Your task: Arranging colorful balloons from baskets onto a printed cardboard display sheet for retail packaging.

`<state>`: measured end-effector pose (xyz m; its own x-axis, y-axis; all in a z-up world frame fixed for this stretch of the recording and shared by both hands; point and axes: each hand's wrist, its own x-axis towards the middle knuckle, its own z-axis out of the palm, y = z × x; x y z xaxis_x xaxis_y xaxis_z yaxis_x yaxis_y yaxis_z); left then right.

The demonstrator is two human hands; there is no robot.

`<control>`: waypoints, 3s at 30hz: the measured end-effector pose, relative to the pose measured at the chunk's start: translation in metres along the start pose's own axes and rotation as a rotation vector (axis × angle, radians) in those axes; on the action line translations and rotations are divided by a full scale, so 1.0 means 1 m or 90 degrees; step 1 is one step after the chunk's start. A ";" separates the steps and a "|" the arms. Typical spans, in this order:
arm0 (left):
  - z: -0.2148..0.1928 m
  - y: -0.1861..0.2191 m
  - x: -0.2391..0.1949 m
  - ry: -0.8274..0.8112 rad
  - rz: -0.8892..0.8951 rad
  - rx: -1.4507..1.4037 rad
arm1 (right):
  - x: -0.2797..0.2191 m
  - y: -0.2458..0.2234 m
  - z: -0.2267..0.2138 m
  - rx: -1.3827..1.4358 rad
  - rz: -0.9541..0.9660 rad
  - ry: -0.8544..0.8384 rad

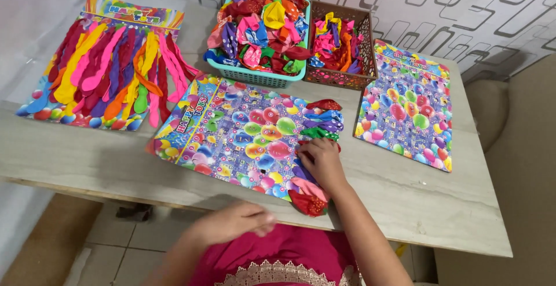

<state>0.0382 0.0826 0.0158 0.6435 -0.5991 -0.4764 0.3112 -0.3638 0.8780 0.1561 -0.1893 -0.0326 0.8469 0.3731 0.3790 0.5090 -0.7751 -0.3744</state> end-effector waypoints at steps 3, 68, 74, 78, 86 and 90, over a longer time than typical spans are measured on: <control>-0.072 0.041 -0.042 0.287 0.042 0.192 | -0.005 0.019 0.020 -0.042 0.034 0.012; -0.163 0.122 -0.081 0.374 0.210 -0.182 | -0.007 -0.001 0.015 0.021 -0.134 0.071; -0.150 0.129 -0.079 0.362 0.216 -0.184 | -0.002 0.001 0.020 0.003 -0.102 0.030; -0.147 0.136 -0.074 0.342 0.239 -0.141 | 0.008 0.003 0.029 0.006 -0.007 -0.040; -0.135 0.160 -0.062 0.302 0.259 -0.082 | 0.012 0.003 0.044 -0.048 0.055 -0.015; -0.130 0.173 -0.065 0.322 0.252 -0.053 | 0.007 -0.006 0.037 -0.040 0.012 0.017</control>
<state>0.1413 0.1515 0.2044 0.9645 -0.2591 -0.0521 0.0224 -0.1161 0.9930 0.1651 -0.1634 -0.0592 0.8515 0.3452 0.3947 0.4815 -0.8128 -0.3278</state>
